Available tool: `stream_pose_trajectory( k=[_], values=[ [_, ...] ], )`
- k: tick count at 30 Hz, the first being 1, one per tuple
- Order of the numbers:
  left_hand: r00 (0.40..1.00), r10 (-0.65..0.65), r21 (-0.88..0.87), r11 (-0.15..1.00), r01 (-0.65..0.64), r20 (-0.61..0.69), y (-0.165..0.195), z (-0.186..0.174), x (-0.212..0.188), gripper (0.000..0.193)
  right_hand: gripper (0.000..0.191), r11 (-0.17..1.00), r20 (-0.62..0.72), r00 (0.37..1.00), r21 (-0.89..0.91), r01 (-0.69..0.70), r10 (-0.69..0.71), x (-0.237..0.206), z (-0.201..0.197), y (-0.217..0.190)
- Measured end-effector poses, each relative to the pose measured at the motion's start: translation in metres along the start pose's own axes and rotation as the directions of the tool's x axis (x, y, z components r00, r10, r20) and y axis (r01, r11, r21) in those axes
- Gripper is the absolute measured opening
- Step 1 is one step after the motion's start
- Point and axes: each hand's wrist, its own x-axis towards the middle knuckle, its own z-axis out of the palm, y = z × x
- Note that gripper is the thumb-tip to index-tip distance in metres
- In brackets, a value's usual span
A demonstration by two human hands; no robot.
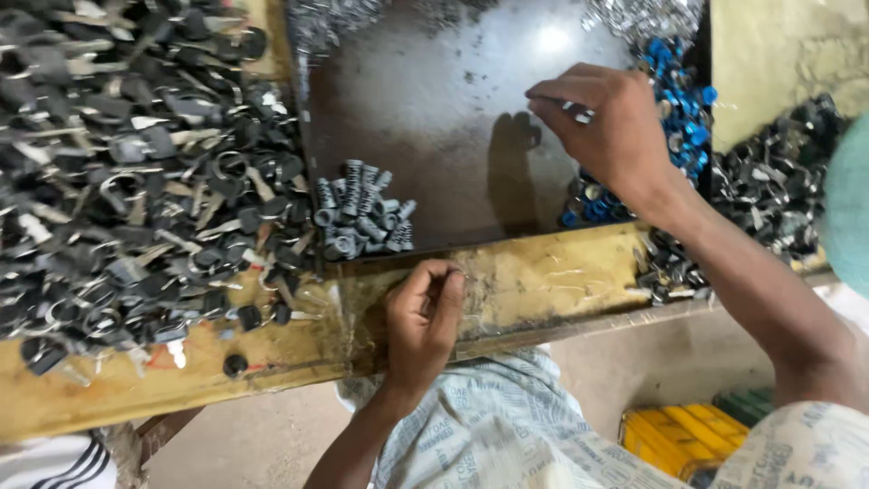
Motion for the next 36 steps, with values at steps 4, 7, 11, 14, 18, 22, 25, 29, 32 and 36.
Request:
stream_pose_trajectory(
  k=[4,7,11,14,18,22,25,29,32,36],
  values=[
    [1.0,0.013,0.027,1.0,-0.013,0.002,0.002,0.002,0.001,0.012,0.013,1.0,0.054,0.999,0.015,-0.007,0.006,-0.001,0.005,-0.002],
    [1.0,0.019,0.031,0.999,-0.019,0.005,0.0,0.001,0.001,0.011,0.014,0.994,0.033,0.997,-0.078,0.072,-0.07,0.001,0.009,-0.005],
    [1.0,0.027,0.013,1.0,-0.027,0.015,-0.003,0.0,0.0,0.012,0.013,0.983,0.029,0.992,-0.133,0.128,-0.126,0.01,0.015,-0.006],
    [1.0,0.013,-0.017,1.0,-0.012,0.018,-0.003,0.0,-0.001,0.011,0.013,0.966,0.041,0.986,-0.199,0.168,-0.163,0.017,0.02,-0.008],
    [1.0,-0.009,-0.024,1.0,0.009,-0.002,-0.001,0.001,-0.002,0.01,0.011,0.944,0.1,0.98,-0.267,0.192,-0.171,0.019,0.022,-0.012],
    [1.0,-0.005,-0.025,1.0,0.005,0.002,-0.001,0.001,0.001,0.011,0.015,0.936,0.086,0.981,-0.294,0.191,-0.174,0.019,0.025,-0.014],
    [1.0,0.025,0.018,1.0,-0.026,0.005,-0.004,0.001,0.004,0.013,0.01,0.951,0.044,0.988,-0.27,0.152,-0.146,0.023,0.028,-0.012],
    [1.0,0.021,-0.014,1.0,-0.021,0.013,-0.005,-0.001,0.004,0.013,0.012,0.934,0.095,0.975,-0.28,0.221,-0.202,0.026,0.026,-0.01],
    [1.0,0.01,-0.014,1.0,-0.01,0.006,-0.005,-0.002,0.003,0.013,0.013,0.927,0.149,0.964,-0.278,0.253,-0.219,0.019,0.02,-0.012],
    [1.0,-0.003,-0.046,0.999,0.003,0.005,-0.006,-0.001,0.003,0.012,0.015,0.945,0.168,0.967,-0.235,0.227,-0.19,0.003,0.01,-0.015]
  ],
)
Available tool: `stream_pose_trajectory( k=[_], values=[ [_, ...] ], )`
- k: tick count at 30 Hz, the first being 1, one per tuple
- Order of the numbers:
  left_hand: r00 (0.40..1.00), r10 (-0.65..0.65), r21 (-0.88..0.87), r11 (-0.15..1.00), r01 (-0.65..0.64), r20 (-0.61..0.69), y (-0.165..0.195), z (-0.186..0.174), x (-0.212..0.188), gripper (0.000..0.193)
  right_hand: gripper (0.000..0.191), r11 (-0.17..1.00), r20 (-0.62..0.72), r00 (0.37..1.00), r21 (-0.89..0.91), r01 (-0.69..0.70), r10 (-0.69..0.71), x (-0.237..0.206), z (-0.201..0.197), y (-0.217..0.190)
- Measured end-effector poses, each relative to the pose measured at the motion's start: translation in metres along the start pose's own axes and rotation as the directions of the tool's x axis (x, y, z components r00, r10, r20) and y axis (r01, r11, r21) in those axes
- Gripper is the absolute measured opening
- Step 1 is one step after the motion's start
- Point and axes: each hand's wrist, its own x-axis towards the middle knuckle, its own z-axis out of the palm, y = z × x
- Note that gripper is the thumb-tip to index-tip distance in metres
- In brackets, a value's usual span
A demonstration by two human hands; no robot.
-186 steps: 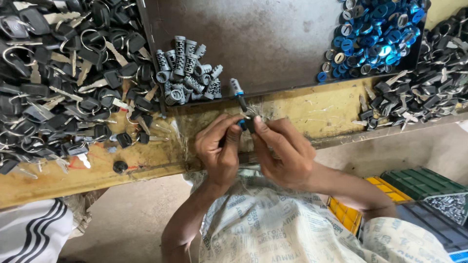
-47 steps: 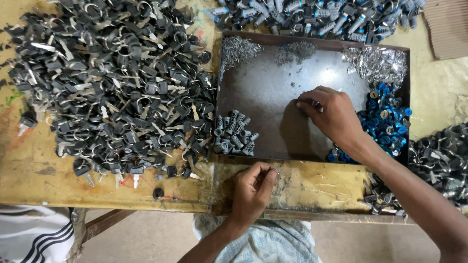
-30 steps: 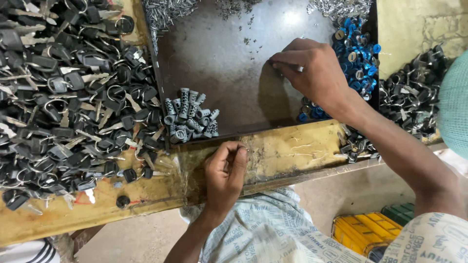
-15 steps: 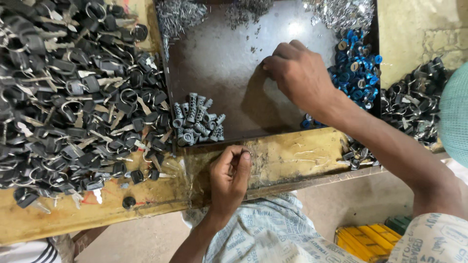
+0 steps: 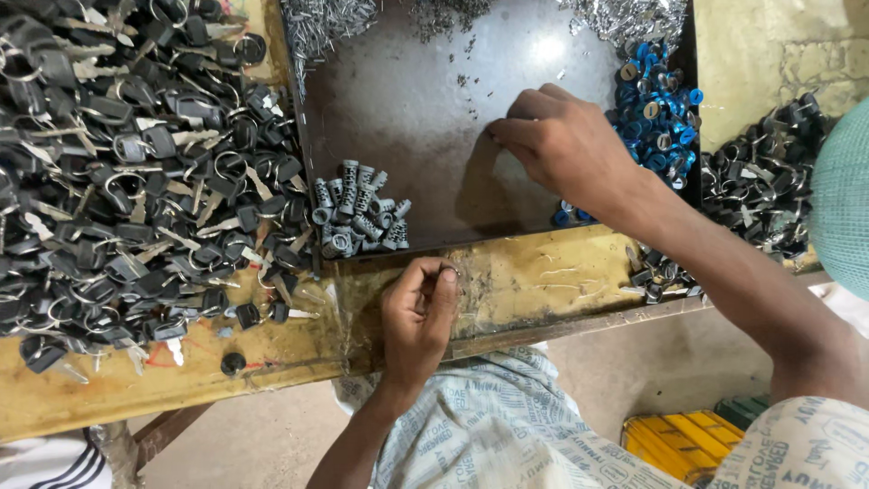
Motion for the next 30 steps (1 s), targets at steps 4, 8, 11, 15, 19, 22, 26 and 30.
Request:
stream_pose_trajectory(
  k=[4,8,11,15,19,22,26,30],
  values=[
    [1.0,0.016,0.011,1.0,-0.016,-0.004,0.0,0.001,0.0,0.011,0.013,0.995,-0.03,0.998,0.075,-0.06,0.063,-0.008,-0.005,0.006],
    [1.0,0.018,0.068,0.998,-0.018,-0.008,0.003,0.002,0.0,0.012,0.019,0.998,-0.052,0.998,0.053,-0.031,0.034,-0.005,-0.004,0.008],
    [0.996,0.093,0.211,0.973,-0.093,0.006,0.006,0.002,0.0,0.013,0.021,0.999,-0.055,0.998,0.054,-0.006,0.009,0.004,-0.001,0.002],
    [0.997,0.079,0.18,0.981,-0.076,-0.012,0.007,0.002,-0.001,0.014,0.018,1.0,-0.033,0.999,0.028,0.009,-0.008,0.011,0.0,-0.007],
    [0.997,0.081,0.194,0.978,-0.077,-0.014,0.003,0.003,0.0,0.015,0.012,0.997,0.041,0.999,0.078,-0.017,0.013,0.01,0.003,-0.01],
    [0.998,0.066,0.16,0.985,-0.062,-0.019,-0.002,0.003,-0.002,0.015,0.009,0.999,-0.013,0.999,-0.004,-0.048,0.048,0.009,0.004,-0.014],
    [0.999,-0.029,-0.022,0.999,0.029,0.021,-0.001,0.0,-0.004,0.014,0.009,0.754,0.262,0.895,0.482,-0.446,0.362,-0.002,-0.01,-0.034],
    [0.997,-0.036,-0.168,0.985,0.048,0.071,0.009,-0.002,-0.001,0.012,0.009,0.084,0.497,0.754,0.809,-0.582,0.43,-0.046,-0.021,-0.08]
  ],
)
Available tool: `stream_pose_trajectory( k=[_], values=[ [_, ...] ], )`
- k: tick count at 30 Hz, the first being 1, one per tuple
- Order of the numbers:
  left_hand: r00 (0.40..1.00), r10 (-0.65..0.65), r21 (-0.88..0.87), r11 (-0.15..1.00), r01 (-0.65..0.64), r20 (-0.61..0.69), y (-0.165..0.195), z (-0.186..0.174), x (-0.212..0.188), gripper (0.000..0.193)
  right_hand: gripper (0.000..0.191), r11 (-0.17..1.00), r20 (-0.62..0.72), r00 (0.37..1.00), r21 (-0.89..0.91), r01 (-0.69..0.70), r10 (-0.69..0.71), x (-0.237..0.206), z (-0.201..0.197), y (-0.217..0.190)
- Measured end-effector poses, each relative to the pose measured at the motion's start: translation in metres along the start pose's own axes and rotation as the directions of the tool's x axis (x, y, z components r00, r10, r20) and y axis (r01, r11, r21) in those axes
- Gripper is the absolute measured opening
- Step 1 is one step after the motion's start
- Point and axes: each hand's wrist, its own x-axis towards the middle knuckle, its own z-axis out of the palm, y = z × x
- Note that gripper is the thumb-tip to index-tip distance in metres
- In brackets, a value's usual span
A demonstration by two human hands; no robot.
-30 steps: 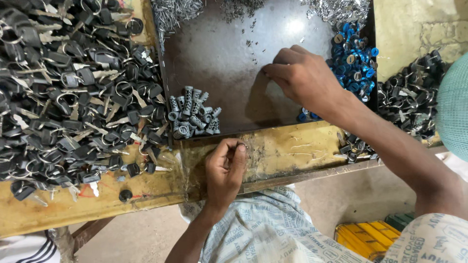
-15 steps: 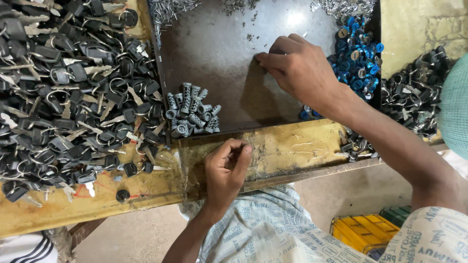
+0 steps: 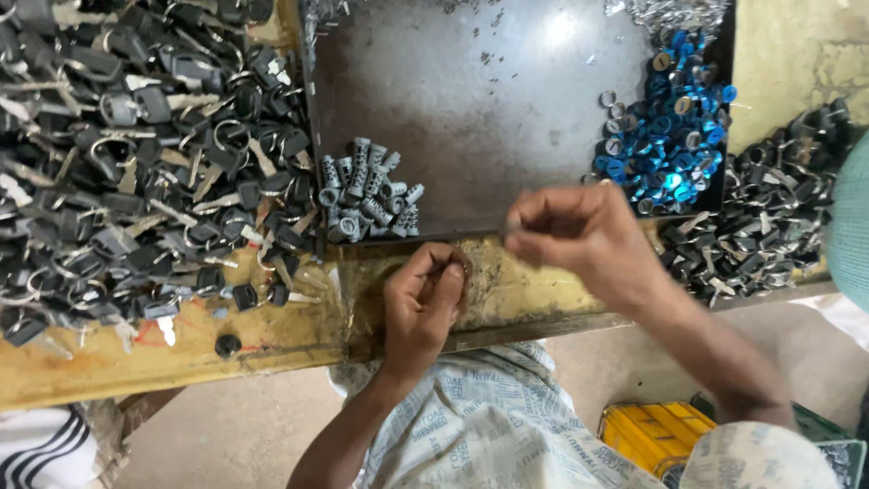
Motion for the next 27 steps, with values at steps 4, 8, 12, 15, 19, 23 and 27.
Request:
stream_pose_trajectory(
  k=[4,8,12,15,19,23,27],
  values=[
    [1.0,-0.002,-0.03,1.0,0.002,-0.014,0.015,0.006,-0.003,0.01,0.008,0.821,0.063,0.994,0.559,-0.112,0.093,-0.026,0.028,0.037],
    [0.997,0.033,0.09,0.996,-0.027,-0.066,0.022,0.013,0.0,0.011,0.014,0.668,0.079,0.992,0.734,-0.124,0.097,-0.03,0.039,0.056],
    [0.992,0.076,0.16,0.985,-0.059,-0.103,0.026,0.017,-0.002,0.011,0.018,0.616,0.072,0.992,0.778,-0.122,0.105,-0.031,0.044,0.056],
    [0.983,0.165,0.252,0.957,-0.141,-0.078,0.027,0.016,-0.004,0.009,0.016,0.616,0.045,0.984,0.774,-0.145,0.174,-0.031,0.049,0.053],
    [0.957,0.289,0.318,0.911,-0.262,-0.039,0.024,0.014,-0.001,0.009,0.016,0.646,0.015,0.996,0.76,-0.071,0.092,-0.031,0.049,0.055],
    [0.976,0.204,0.287,0.942,-0.175,-0.076,0.022,0.015,0.0,0.008,0.012,0.696,-0.044,0.993,0.717,-0.046,0.111,-0.031,0.051,0.059],
    [0.938,0.347,0.474,0.829,-0.297,-0.019,0.026,0.013,-0.003,0.009,0.006,0.753,-0.162,0.986,0.653,0.083,0.031,-0.028,0.059,0.055]
  ],
)
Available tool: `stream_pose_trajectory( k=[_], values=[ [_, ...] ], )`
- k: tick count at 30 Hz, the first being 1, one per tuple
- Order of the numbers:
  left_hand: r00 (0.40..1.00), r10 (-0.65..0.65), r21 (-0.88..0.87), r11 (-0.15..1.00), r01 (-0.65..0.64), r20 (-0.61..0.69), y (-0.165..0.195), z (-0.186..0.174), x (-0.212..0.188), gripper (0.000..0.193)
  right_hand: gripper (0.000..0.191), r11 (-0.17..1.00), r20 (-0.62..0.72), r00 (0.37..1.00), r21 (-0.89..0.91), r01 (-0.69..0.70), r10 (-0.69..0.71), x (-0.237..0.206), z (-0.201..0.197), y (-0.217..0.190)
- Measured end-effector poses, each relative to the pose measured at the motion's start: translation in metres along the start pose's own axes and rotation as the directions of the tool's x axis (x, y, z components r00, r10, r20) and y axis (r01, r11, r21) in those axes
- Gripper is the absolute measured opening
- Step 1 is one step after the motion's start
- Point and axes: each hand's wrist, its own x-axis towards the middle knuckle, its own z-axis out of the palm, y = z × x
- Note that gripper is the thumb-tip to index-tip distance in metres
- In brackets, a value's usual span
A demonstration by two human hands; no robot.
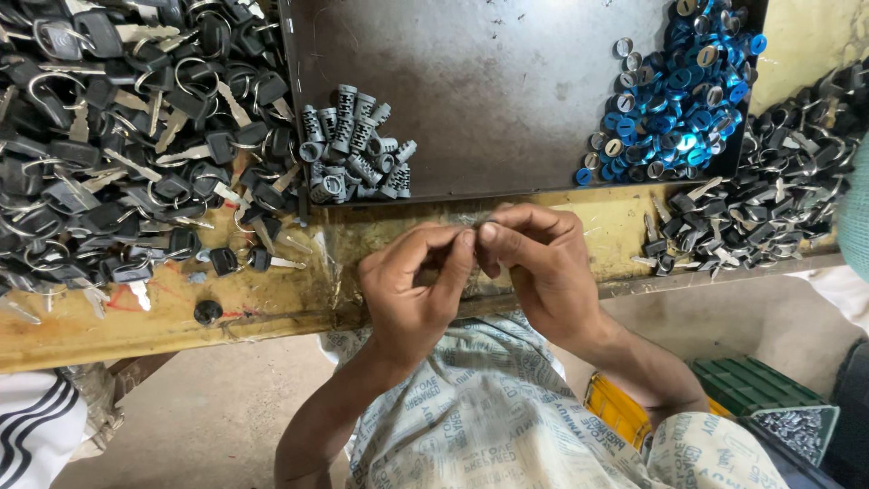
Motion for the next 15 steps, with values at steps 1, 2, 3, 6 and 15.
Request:
stream_pose_trajectory(
  k=[1,2,3,6,15],
  values=[
    [0.999,0.034,0.031,0.999,-0.034,0.006,0.001,-0.002,-0.001,0.01,0.007,0.996,0.004,1.0,-0.087,0.014,-0.014,0.001,0.003,-0.002],
    [0.998,0.069,0.062,0.996,-0.069,0.012,0.0,-0.004,-0.001,0.01,0.008,0.984,0.01,1.0,-0.174,0.03,-0.028,0.002,0.006,-0.006],
    [0.997,0.071,0.061,0.996,-0.071,0.008,-0.001,-0.005,-0.002,0.011,0.009,0.965,0.02,0.999,-0.259,0.045,-0.042,0.003,0.01,-0.01],
    [1.0,-0.013,-0.045,0.999,0.012,-0.014,-0.01,-0.008,-0.006,0.012,0.014,0.728,0.147,0.989,-0.679,0.091,0.015,0.019,0.014,-0.04],
    [0.976,-0.214,-0.322,0.926,0.194,-0.027,-0.039,-0.004,-0.024,0.015,0.011,-0.34,0.754,0.617,-0.654,0.675,-0.226,0.185,0.043,-0.075]
  ],
)
